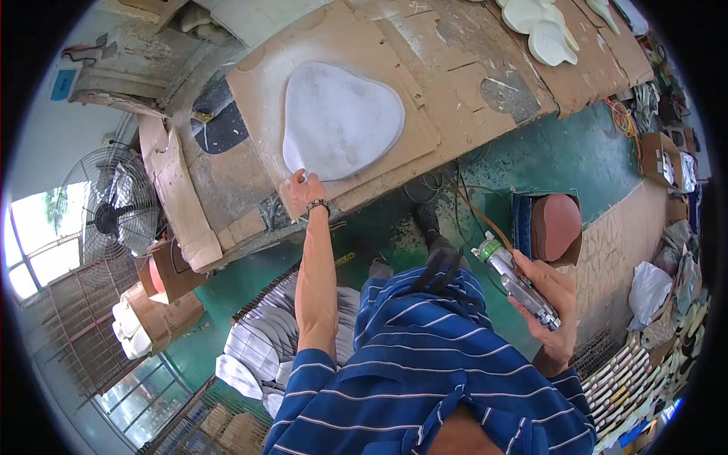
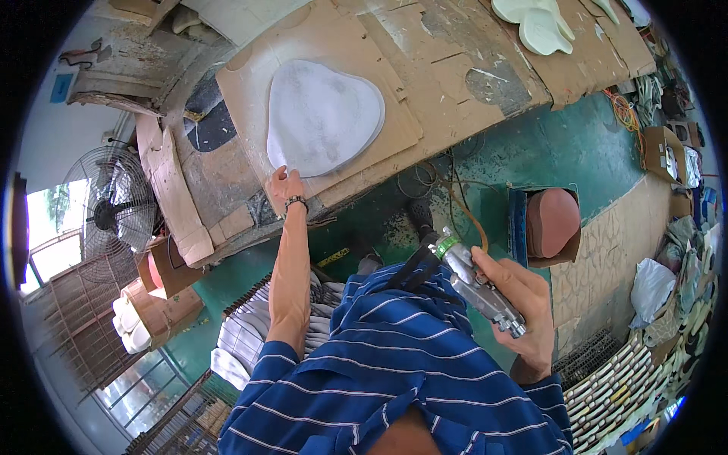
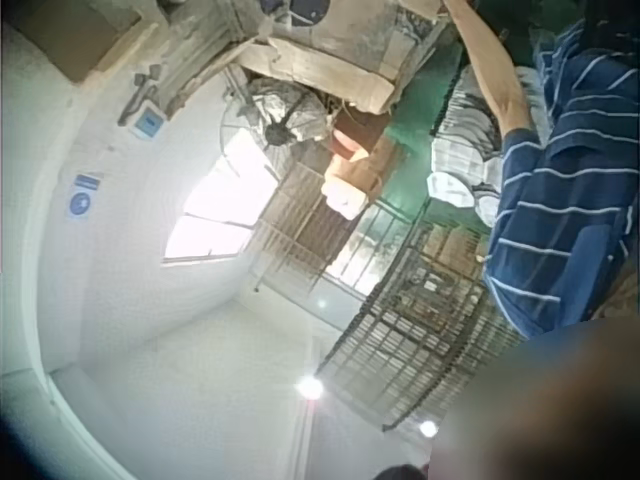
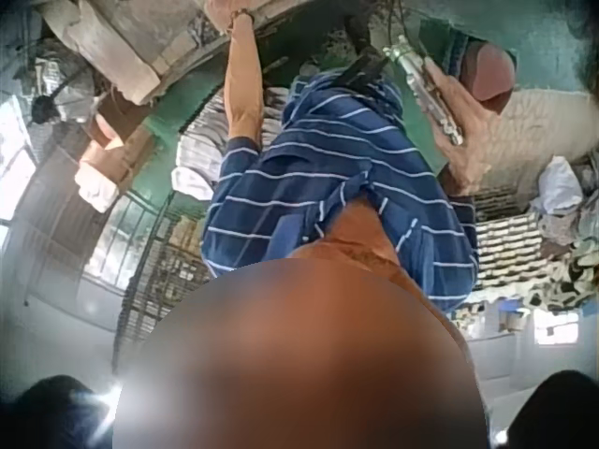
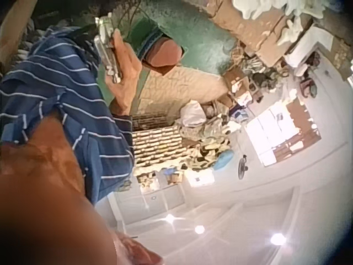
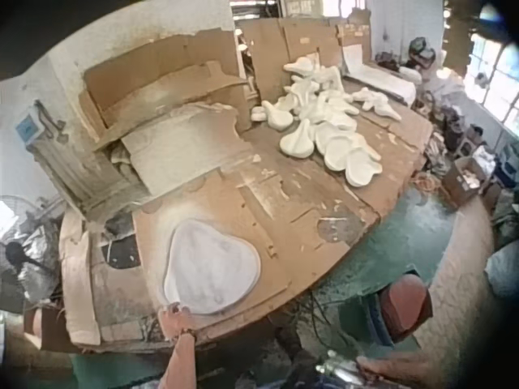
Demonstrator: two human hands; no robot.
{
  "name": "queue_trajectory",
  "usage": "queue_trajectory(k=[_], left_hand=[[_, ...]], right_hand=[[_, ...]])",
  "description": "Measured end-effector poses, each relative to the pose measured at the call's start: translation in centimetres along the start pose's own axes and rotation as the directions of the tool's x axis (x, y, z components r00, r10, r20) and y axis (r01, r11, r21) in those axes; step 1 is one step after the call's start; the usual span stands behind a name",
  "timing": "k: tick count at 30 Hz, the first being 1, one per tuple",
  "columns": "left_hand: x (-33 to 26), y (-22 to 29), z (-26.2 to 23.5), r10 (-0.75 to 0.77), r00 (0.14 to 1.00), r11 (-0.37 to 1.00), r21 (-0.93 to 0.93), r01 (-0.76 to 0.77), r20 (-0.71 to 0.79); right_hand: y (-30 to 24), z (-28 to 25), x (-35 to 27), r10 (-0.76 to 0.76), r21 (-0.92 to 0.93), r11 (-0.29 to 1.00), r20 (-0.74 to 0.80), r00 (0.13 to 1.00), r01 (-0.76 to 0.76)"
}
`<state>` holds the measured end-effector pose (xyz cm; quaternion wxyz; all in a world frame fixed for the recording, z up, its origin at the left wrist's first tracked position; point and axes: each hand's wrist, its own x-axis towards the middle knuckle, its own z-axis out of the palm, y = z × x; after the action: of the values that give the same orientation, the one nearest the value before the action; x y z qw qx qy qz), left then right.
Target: Apply adhesive to foam pads using a spray gun and place them on a drying rack.
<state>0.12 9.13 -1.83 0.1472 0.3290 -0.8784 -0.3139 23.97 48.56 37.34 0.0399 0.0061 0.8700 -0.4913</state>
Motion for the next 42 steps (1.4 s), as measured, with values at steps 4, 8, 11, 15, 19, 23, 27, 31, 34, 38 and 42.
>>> queue_trajectory(k=[4, 8, 11, 15, 19, 23, 27, 31, 34, 38, 42], left_hand=[[-0.2, 0.4, 0.9, -0.461, 0.86, 0.457, -0.772, 0.443, 0.221], [-0.3, 1.0, 1.1, -0.485, 0.731, 0.27, -0.713, 0.647, 0.479], [0.3, 3.1, 1.3, -0.497, 0.613, 0.201, -0.606, 0.77, 0.614], [4.2, 10.9, 0.6, -0.223, 0.663, -0.42, -0.684, 0.596, 0.715], [7.5, 21.1, -6.0, 0.127, 0.914, -0.567, -0.728, 0.386, 0.386], [6.4, 25.3, -16.0, 0.35, 0.933, -0.625, -0.721, 0.299, 0.083], [1.9, 22.1, -24.7, 0.216, 0.976, -0.566, -0.819, 0.099, -0.031], [-5.8, 16.4, -32.1, 0.037, 0.985, -0.547, -0.829, -0.121, -0.169], [-12.1, 12.3, -36.6, -0.175, 0.956, -0.518, -0.804, -0.292, -0.234], [-19.7, 4.2, -42.0, -0.372, 0.841, -0.423, -0.735, -0.531, -0.393], [-26.8, -0.7, -46.3, -0.591, 0.596, -0.206, -0.612, -0.763, -0.544]], right_hand=[[0.6, -0.4, 0.7, -0.021, 0.028, 0.999, -0.05, 0.999, 0.022], [1.6, -0.5, 1.8, -0.019, 0.066, 0.998, 0.004, 1.0, 0.019], [2.4, -0.4, 2.5, -0.038, 0.096, 0.995, 0.043, 0.998, 0.034], [3.3, -0.3, 3.4, -0.108, 0.133, 0.986, 0.069, 0.992, 0.098], [3.8, -0.2, 4.1, -0.128, 0.106, 0.988, 0.112, 0.985, 0.117], [4.3, 0.3, 5.2, -0.175, 0.142, 0.979, 0.196, 0.965, 0.148], [4.3, 1.6, 6.7, -0.218, 0.076, 0.976, 0.33, 0.918, 0.205], [2.6, 2.8, 7.0, -0.241, 0.039, 0.967, 0.469, 0.85, 0.253], [1.1, 3.3, 7.4, -0.212, -0.01, 0.961, 0.61, 0.764, 0.275], [-0.1, 8.2, 7.5, -0.283, 0.004, 0.914, 0.722, 0.631, 0.405], [-2.9, 12.8, 8.4, -0.26, 0.033, 0.904, 0.833, 0.488, 0.426]])
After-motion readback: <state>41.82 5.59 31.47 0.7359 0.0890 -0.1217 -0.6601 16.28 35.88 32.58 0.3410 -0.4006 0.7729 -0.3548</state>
